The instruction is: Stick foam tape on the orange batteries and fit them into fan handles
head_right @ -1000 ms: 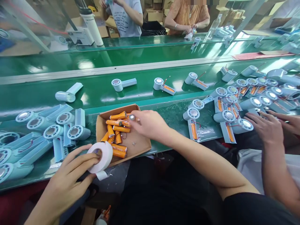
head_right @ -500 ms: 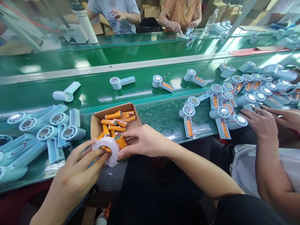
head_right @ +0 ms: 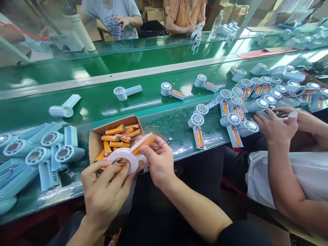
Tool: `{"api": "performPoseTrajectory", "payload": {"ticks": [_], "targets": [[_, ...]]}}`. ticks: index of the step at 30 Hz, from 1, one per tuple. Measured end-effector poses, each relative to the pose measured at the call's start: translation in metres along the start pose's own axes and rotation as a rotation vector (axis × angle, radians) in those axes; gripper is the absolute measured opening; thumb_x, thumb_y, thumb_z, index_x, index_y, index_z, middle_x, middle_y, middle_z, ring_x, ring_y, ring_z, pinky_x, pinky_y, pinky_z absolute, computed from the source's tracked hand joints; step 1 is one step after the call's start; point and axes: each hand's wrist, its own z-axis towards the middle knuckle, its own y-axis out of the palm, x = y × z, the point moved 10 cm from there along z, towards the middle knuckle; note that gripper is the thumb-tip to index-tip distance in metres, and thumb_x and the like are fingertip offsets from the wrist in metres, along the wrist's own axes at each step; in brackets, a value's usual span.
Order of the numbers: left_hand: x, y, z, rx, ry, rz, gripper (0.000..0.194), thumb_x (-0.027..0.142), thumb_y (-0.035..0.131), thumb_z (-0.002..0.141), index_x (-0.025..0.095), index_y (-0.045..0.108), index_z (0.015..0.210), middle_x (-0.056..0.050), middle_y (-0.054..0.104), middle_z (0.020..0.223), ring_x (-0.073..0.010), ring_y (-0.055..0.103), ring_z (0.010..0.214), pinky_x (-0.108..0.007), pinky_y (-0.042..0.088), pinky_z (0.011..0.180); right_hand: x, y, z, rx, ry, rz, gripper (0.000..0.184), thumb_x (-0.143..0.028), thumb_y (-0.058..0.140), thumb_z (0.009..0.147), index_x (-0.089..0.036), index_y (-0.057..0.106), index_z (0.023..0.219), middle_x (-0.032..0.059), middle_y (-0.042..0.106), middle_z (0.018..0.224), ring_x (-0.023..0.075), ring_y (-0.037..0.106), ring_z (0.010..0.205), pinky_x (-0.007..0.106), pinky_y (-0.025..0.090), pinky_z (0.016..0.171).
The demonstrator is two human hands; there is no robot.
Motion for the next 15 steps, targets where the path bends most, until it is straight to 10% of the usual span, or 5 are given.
{"api": "performPoseTrajectory", "payload": {"ticks": [9, 15], "targets": [[-0.005, 0.004, 0.035, -0.039, 0.117, -0.085, 0.017, 0.01, 0.071, 0.096, 0.017, 0.071, 0.111, -0.001, 0.07, 0.078, -0.022, 0.056, 0.094, -0.033, 0.051, 0.086, -0.047, 0.001, 0.03, 0.031, -0.166, 0.107, 0.036, -0.033, 0.102, 0.063, -0.022, 0.082, 0.091, 0.0038, 0.085, 0.091, 0.0199, 0.081, 0.077, 0.029, 0.069, 0.07], [-0.033, 0.008, 0.015, -0.174, 0.136, -0.097, 0.016, 0.012, 0.061, 0.101, 0.019, 0.074, 0.108, -0.003, 0.073, 0.083, -0.022, 0.06, 0.098, -0.033, 0.053, 0.09, -0.136, -0.077, 0.045, 0.235, -0.594, 0.146, 0.028, -0.037, 0.096, 0.076, -0.029, 0.081, 0.098, -0.0039, 0.082, 0.103, 0.0137, 0.079, 0.101, 0.025, 0.066, 0.092]]}}
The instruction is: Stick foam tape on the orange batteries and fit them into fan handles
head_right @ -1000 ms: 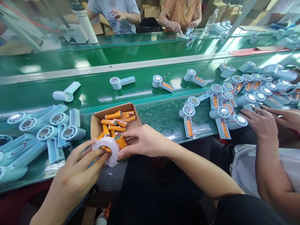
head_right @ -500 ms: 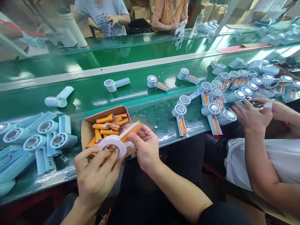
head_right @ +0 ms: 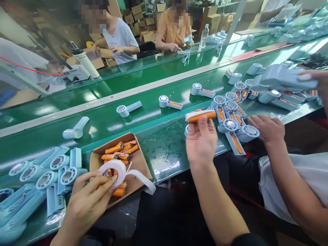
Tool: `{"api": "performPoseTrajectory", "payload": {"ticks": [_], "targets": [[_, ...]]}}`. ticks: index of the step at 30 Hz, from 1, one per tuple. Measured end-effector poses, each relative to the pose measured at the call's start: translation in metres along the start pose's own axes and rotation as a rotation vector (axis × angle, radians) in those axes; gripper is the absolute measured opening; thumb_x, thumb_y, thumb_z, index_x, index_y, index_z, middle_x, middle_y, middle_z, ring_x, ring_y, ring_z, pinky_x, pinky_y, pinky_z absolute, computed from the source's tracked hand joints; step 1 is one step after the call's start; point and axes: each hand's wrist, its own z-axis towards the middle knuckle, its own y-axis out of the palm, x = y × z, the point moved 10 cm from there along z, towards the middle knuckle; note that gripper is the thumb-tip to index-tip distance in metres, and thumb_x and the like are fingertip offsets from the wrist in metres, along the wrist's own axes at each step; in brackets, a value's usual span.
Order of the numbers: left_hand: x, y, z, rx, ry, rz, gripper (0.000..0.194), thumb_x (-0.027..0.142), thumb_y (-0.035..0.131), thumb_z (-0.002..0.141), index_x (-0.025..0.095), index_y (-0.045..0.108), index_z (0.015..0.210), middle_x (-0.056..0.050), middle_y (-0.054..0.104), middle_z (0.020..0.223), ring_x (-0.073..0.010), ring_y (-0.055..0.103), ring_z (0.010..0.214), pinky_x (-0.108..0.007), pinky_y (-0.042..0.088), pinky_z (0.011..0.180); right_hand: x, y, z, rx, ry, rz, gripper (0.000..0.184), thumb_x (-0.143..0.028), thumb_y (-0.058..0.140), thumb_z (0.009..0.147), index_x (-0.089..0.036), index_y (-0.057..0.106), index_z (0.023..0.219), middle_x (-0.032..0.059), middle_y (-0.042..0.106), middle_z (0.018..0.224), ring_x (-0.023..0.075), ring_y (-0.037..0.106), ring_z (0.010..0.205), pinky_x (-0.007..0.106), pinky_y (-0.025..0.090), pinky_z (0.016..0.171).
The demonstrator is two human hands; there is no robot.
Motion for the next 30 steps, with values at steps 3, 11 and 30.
{"api": "performPoseTrajectory", "payload": {"ticks": [3, 11, 30], "targets": [[-0.03, 0.0, -0.019, -0.113, 0.029, -0.046, 0.022, 0.031, 0.058, 0.106, 0.022, 0.077, 0.103, -0.003, 0.078, 0.09, -0.023, 0.067, 0.098, -0.034, 0.057, 0.086, -0.004, -0.034, -0.001, -0.011, 0.109, -0.146, 0.034, -0.039, 0.099, 0.072, -0.026, 0.082, 0.099, 0.0004, 0.083, 0.102, 0.0171, 0.081, 0.093, 0.025, 0.068, 0.083], [-0.166, 0.103, 0.128, -0.447, -0.34, 0.163, 0.045, 0.048, 0.048, 0.104, 0.023, 0.073, 0.132, -0.009, 0.069, 0.145, -0.0306, 0.058, 0.136, -0.043, 0.049, 0.114, -0.013, -0.057, -0.046, -0.15, 0.336, -0.429, 0.042, -0.042, 0.103, 0.061, -0.023, 0.085, 0.095, 0.0122, 0.085, 0.092, 0.0313, 0.083, 0.076, 0.046, 0.071, 0.075], [-0.173, 0.208, 0.159, -0.871, -0.109, -0.108, 0.017, 0.033, 0.067, 0.08, 0.026, 0.08, 0.09, 0.001, 0.081, 0.112, -0.0176, 0.071, 0.099, -0.023, 0.048, 0.082, 0.051, 0.109, 0.0, -0.848, 0.001, -0.86, 0.034, -0.03, 0.093, 0.075, -0.023, 0.075, 0.103, 0.0025, 0.082, 0.087, 0.0216, 0.081, 0.077, 0.035, 0.067, 0.075]]}}
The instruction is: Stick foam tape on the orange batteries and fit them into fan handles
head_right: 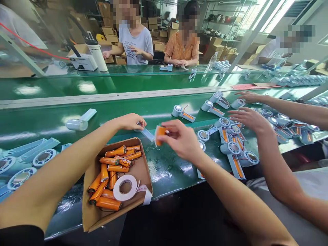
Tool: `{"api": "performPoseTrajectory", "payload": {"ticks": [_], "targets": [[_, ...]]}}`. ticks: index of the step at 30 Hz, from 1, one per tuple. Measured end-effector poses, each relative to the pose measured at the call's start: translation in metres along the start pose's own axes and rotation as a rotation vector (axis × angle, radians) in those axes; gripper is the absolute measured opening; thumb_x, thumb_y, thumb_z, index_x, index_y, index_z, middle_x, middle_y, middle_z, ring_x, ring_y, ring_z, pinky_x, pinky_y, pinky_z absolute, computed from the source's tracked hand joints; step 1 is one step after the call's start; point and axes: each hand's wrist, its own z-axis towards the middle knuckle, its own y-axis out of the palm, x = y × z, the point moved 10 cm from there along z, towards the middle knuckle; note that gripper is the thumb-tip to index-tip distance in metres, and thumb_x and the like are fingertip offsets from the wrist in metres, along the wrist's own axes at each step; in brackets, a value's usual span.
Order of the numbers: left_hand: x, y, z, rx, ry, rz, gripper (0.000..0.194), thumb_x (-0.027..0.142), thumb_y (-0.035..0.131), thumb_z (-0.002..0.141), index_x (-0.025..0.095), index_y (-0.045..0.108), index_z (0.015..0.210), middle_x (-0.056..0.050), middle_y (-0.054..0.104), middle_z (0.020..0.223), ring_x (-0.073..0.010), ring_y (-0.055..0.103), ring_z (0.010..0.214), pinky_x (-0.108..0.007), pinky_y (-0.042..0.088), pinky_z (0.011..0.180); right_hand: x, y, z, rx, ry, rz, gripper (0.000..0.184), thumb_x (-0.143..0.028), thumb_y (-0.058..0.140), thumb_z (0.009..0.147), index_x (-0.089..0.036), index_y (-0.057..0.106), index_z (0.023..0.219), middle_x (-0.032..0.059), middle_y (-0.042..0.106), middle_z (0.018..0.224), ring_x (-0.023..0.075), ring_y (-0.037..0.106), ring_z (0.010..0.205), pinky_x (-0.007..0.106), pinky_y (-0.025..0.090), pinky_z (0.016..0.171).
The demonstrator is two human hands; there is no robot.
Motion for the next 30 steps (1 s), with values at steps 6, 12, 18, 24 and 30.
{"api": "performPoseTrajectory", "payload": {"ticks": [6, 12, 18, 24, 30], "targets": [[0.001, -0.005, 0.006, 0.105, -0.008, -0.062, 0.022, 0.033, 0.059, 0.088, 0.022, 0.076, 0.096, -0.003, 0.079, 0.091, -0.0179, 0.067, 0.079, -0.026, 0.041, 0.067, 0.058, 0.078, 0.061, -0.348, 0.044, -0.484, 0.025, -0.018, 0.072, 0.093, -0.02, 0.069, 0.119, 0.0045, 0.082, 0.09, 0.0204, 0.079, 0.086, 0.034, 0.059, 0.086], [0.004, -0.004, 0.012, 0.163, -0.035, -0.116, 0.02, 0.028, 0.059, 0.088, 0.021, 0.075, 0.098, -0.004, 0.079, 0.094, -0.0185, 0.066, 0.082, -0.027, 0.04, 0.07, 0.069, 0.1, 0.048, -0.549, 0.023, -1.15, 0.037, -0.033, 0.06, 0.104, -0.025, 0.063, 0.141, 0.012, 0.082, 0.107, 0.032, 0.078, 0.098, 0.036, 0.055, 0.081], [0.009, -0.014, 0.015, 0.213, -0.052, -0.146, 0.021, 0.023, 0.06, 0.086, 0.019, 0.077, 0.098, -0.006, 0.08, 0.098, -0.0187, 0.067, 0.086, -0.027, 0.043, 0.073, 0.069, 0.107, 0.057, -0.562, 0.059, -1.253, 0.046, -0.037, 0.067, 0.101, -0.023, 0.062, 0.145, 0.0187, 0.079, 0.114, 0.0367, 0.076, 0.101, 0.038, 0.054, 0.08], [0.017, -0.01, 0.02, 0.201, -0.094, -0.217, 0.027, 0.019, 0.061, 0.085, 0.015, 0.077, 0.106, -0.008, 0.078, 0.11, -0.0199, 0.068, 0.101, -0.028, 0.046, 0.086, 0.078, 0.112, 0.047, -0.621, 0.102, -1.264, 0.043, -0.043, 0.059, 0.105, -0.025, 0.066, 0.143, 0.0198, 0.077, 0.12, 0.0403, 0.074, 0.108, 0.045, 0.056, 0.084], [0.02, -0.017, -0.049, 0.368, -0.109, -0.391, 0.052, 0.026, 0.063, 0.09, 0.015, 0.062, 0.14, -0.009, 0.068, 0.136, -0.0227, 0.063, 0.119, -0.033, 0.046, 0.101, 0.093, 0.106, 0.05, -0.53, 0.152, -1.161, 0.033, -0.039, 0.065, 0.1, -0.012, 0.079, 0.112, 0.0156, 0.077, 0.115, 0.0336, 0.069, 0.119, 0.04, 0.048, 0.101]]}}
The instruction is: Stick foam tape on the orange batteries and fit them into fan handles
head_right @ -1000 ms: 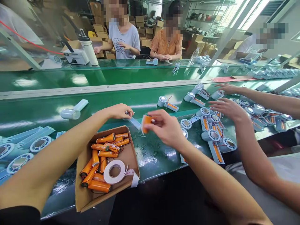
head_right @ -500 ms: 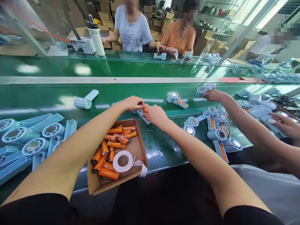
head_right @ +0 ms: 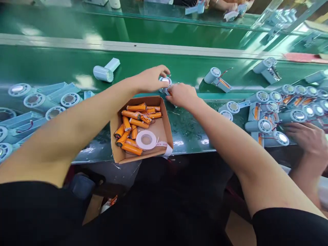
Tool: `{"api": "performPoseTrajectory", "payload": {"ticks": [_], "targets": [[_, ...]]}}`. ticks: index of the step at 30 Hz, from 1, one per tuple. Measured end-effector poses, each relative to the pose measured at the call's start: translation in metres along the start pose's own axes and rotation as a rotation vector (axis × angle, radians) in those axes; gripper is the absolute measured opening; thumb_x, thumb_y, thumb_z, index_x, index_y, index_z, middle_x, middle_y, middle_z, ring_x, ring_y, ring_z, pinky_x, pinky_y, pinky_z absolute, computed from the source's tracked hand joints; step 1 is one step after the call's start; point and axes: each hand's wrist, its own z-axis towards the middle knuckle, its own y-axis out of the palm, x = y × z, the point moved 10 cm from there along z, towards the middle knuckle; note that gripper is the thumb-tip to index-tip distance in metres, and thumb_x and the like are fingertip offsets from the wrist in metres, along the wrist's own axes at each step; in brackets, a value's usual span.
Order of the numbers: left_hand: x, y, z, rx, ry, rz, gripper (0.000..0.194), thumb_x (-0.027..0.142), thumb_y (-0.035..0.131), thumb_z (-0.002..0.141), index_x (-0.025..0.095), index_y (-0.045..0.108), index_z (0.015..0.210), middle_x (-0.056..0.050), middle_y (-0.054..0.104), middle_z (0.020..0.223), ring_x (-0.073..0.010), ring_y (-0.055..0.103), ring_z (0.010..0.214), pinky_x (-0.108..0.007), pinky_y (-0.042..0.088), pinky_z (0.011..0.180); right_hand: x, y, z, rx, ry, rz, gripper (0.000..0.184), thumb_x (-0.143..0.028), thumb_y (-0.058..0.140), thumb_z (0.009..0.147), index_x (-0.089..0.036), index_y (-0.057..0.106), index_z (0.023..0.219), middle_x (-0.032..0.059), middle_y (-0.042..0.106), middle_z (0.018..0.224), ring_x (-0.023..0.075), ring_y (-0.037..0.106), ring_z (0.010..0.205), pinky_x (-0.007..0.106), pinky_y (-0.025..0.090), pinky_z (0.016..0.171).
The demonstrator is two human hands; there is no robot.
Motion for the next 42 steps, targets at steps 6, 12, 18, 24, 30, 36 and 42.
{"api": "performPoseTrajectory", "payload": {"ticks": [6, 12, 18, 24, 30, 36, 42], "targets": [[0.015, -0.013, -0.186, -0.023, 0.191, 0.133, 0.034, 0.041, 0.055, 0.101, 0.023, 0.074, 0.123, -0.007, 0.073, 0.129, -0.0275, 0.06, 0.129, -0.047, 0.043, 0.116, 0.019, -0.005, 0.015, 0.094, 0.065, 0.082, 0.027, -0.03, 0.064, 0.101, -0.015, 0.079, 0.117, 0.0166, 0.077, 0.111, 0.0351, 0.068, 0.114, 0.05, 0.046, 0.102], [0.005, 0.015, -0.226, 0.022, 0.253, 0.295, 0.026, 0.032, 0.056, 0.102, 0.023, 0.076, 0.115, -0.009, 0.076, 0.119, -0.0288, 0.065, 0.117, -0.052, 0.05, 0.11, -0.013, -0.038, 0.021, 0.257, -0.077, 0.056, 0.039, -0.019, 0.059, 0.098, -0.009, 0.067, 0.135, 0.0226, 0.065, 0.142, 0.0364, 0.056, 0.128, 0.047, 0.045, 0.105], [0.027, 0.003, -0.201, 0.142, 0.276, 0.423, 0.025, 0.03, 0.065, 0.098, 0.018, 0.076, 0.117, -0.015, 0.073, 0.119, -0.0318, 0.063, 0.11, -0.051, 0.055, 0.098, -0.074, -0.041, -0.074, 0.128, -0.424, 0.326, 0.025, -0.035, 0.058, 0.104, -0.017, 0.074, 0.1, 0.0081, 0.074, 0.095, 0.0221, 0.064, 0.088, 0.035, 0.048, 0.083], [0.044, 0.031, -0.203, 0.024, 0.34, 0.395, 0.018, 0.037, 0.074, 0.094, 0.022, 0.079, 0.102, -0.01, 0.074, 0.113, -0.0299, 0.063, 0.111, -0.048, 0.052, 0.098, -0.091, -0.009, -0.163, -0.066, -0.617, 0.152, 0.034, -0.052, 0.074, 0.096, -0.019, 0.082, 0.1, 0.0144, 0.075, 0.117, 0.0342, 0.062, 0.116, 0.05, 0.049, 0.1], [0.062, 0.037, -0.223, -0.021, 0.363, 0.464, 0.023, 0.032, 0.082, 0.089, 0.021, 0.076, 0.108, -0.008, 0.075, 0.12, -0.0318, 0.064, 0.114, -0.05, 0.055, 0.098, -0.082, -0.005, -0.187, -0.086, -0.562, 0.335, 0.015, -0.025, 0.065, 0.103, -0.02, 0.075, 0.112, 0.0106, 0.079, 0.115, 0.0289, 0.07, 0.115, 0.061, 0.037, 0.118], [0.089, -0.008, -0.268, 0.316, 0.436, 0.381, 0.013, 0.019, 0.063, 0.1, 0.017, 0.07, 0.111, -0.008, 0.075, 0.107, -0.032, 0.063, 0.124, -0.05, 0.056, 0.11, -0.072, -0.031, -0.211, -0.034, -0.464, 0.917, 0.009, -0.02, 0.066, 0.101, -0.021, 0.07, 0.109, 0.0035, 0.08, 0.092, 0.0159, 0.075, 0.075, 0.025, 0.059, 0.07], [0.057, -0.013, -0.299, 0.466, 0.308, 0.477, 0.026, 0.01, 0.064, 0.096, 0.011, 0.066, 0.122, -0.014, 0.074, 0.116, -0.0395, 0.057, 0.141, -0.063, 0.047, 0.123, -0.126, -0.033, -0.272, -0.477, -0.925, 1.073, 0.018, -0.011, 0.058, 0.102, -0.018, 0.074, 0.102, 0.0074, 0.08, 0.09, 0.0158, 0.077, 0.087, 0.02, 0.058, 0.078]]}}
